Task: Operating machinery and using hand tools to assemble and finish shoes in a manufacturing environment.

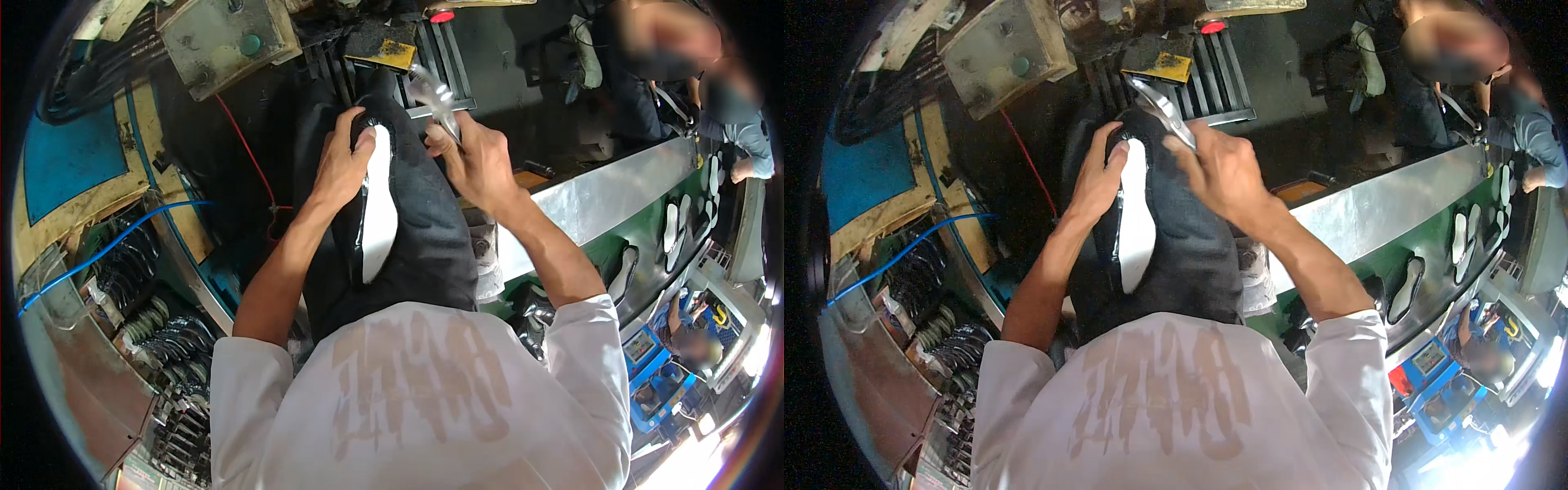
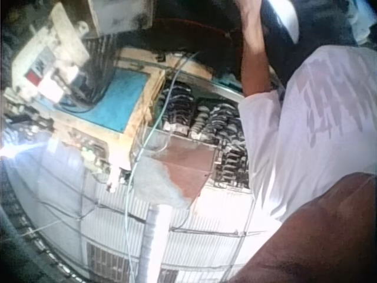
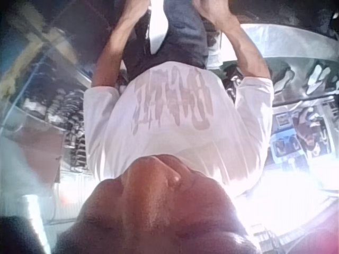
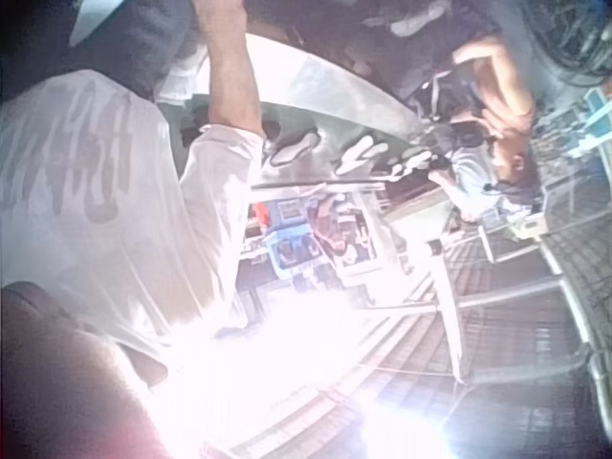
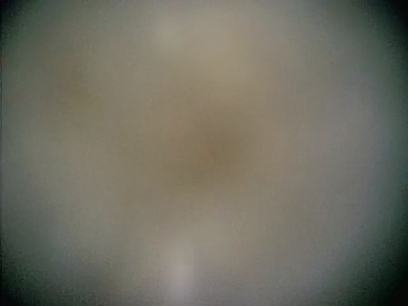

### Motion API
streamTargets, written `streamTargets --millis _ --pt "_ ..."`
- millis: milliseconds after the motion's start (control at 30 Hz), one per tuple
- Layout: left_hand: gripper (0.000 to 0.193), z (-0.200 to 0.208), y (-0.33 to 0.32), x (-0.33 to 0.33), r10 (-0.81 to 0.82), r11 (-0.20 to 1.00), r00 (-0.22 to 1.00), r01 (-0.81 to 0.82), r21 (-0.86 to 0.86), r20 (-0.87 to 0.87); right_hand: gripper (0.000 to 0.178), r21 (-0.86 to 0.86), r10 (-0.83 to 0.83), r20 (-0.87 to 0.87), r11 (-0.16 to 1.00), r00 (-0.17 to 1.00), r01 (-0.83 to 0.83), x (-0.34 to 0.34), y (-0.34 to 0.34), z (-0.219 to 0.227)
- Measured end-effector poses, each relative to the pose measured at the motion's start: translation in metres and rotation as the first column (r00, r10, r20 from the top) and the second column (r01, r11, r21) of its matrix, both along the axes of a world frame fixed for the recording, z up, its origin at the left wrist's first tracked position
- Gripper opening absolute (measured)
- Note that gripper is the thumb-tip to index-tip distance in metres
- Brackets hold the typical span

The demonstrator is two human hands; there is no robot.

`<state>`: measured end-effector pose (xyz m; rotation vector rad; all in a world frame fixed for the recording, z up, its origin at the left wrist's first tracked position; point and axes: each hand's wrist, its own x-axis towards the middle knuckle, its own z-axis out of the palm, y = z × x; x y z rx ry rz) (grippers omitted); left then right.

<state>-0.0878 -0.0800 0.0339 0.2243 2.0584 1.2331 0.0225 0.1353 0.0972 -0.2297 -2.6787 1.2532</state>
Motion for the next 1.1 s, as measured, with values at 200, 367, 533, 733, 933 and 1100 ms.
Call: streamTargets --millis 200,367,533,733,933,1100 --pt "0.102 -0.01 -0.02 -0.013 -0.232 0.971 0.972 0.233 0.048 -0.043 0.036 0.189 0.205 0.359 0.939 0.91 -0.286 -0.01 -0.005 -0.022" --pt "0.112 -0.006 -0.027 0.002 -0.178 0.97 0.976 0.153 0.188 0.125 0.037 -0.177 0.083 0.002 0.981 0.997 -0.082 -0.006 -0.027 0.003" --pt "0.11 -0.013 -0.026 -0.007 -0.228 0.963 0.973 0.229 0.142 -0.022 0.035 0.052 0.199 0.346 0.972 0.917 -0.231 -0.025 -0.007 0.012" --pt "0.109 -0.018 -0.035 0.008 -0.166 0.981 0.986 0.167 0.103 -0.02 0.039 0.17 0.215 0.444 0.933 0.87 -0.317 -0.005 -0.028 -0.042" --pt "0.087 0.037 -0.047 0.066 -0.298 0.932 0.822 0.14 -0.334 -0.486 0.047 -0.047 0.037 0.364 0.999 0.931 -0.022 0.036 -0.011 -0.036" --pt "0.089 0.05 -0.068 0.123 -0.035 0.983 0.998 0.025 -0.181 -0.053 0.046 -0.326 -0.249 0.468 0.843 0.848 0.427 0.125 -0.022 -0.04"
